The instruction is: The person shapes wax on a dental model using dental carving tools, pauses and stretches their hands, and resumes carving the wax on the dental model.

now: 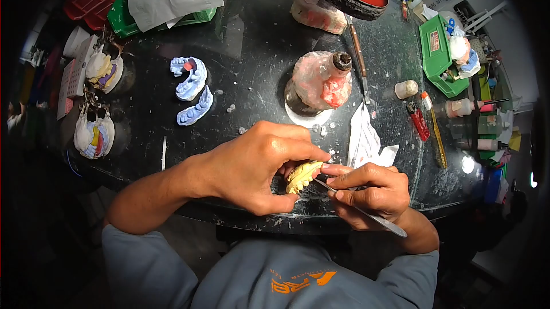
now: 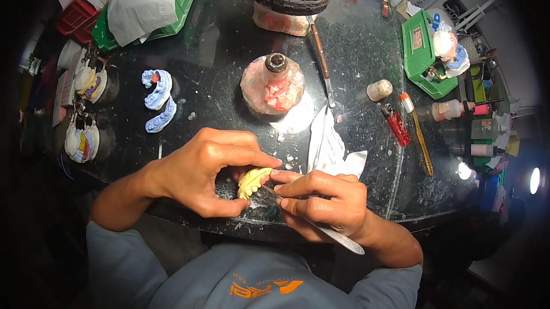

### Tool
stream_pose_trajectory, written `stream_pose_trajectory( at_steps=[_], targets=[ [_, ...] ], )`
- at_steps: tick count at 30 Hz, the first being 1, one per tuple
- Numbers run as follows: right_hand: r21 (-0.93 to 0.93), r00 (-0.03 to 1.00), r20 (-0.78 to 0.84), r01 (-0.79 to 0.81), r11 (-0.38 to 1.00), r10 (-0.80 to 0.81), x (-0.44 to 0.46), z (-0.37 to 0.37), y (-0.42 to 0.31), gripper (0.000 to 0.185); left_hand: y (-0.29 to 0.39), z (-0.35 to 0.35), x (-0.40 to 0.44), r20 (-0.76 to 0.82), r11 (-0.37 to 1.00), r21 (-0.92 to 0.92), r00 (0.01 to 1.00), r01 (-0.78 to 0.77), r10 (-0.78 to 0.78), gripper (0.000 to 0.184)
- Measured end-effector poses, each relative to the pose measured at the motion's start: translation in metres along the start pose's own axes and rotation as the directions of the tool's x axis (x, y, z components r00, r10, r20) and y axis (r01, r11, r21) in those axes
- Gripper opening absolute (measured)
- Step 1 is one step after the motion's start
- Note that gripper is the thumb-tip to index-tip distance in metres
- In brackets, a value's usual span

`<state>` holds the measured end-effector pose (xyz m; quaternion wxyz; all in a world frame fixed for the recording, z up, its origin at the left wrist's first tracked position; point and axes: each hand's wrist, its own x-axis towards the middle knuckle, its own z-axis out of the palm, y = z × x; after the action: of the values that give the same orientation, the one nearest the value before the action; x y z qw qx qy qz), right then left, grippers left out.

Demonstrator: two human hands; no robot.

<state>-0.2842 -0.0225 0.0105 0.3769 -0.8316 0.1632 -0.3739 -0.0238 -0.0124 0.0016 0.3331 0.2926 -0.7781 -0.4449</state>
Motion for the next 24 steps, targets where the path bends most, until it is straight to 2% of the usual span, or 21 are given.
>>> stream_pose_trajectory(
  at_steps=[14, 17, 24],
  targets=[
    [0.004, 1.0, 0.029, -0.001, 1.0, 0.001, 0.0004, -0.0038, -0.0004, 0.019, -0.0008, -0.0008, 0.0005, 0.012, 1.0, 0.005, 1.0, -0.024, 0.024, 0.059],
    [-0.008, 1.0, -0.022, 0.015, 1.0, -0.015, -0.0035, -0.001, 0.0033, 0.019, -0.0019, 0.0002, 0.0005, -0.001, 0.999, 0.0, 0.999, -0.038, 0.038, 0.059],
    [-0.003, 0.999, 0.031, -0.009, 1.0, 0.009, 0.0012, -0.0055, -0.0024, 0.018, 0.0, 0.0, 0.0008, -0.003, 1.0, -0.015, 1.0, -0.015, 0.015, 0.057]
  ],
)
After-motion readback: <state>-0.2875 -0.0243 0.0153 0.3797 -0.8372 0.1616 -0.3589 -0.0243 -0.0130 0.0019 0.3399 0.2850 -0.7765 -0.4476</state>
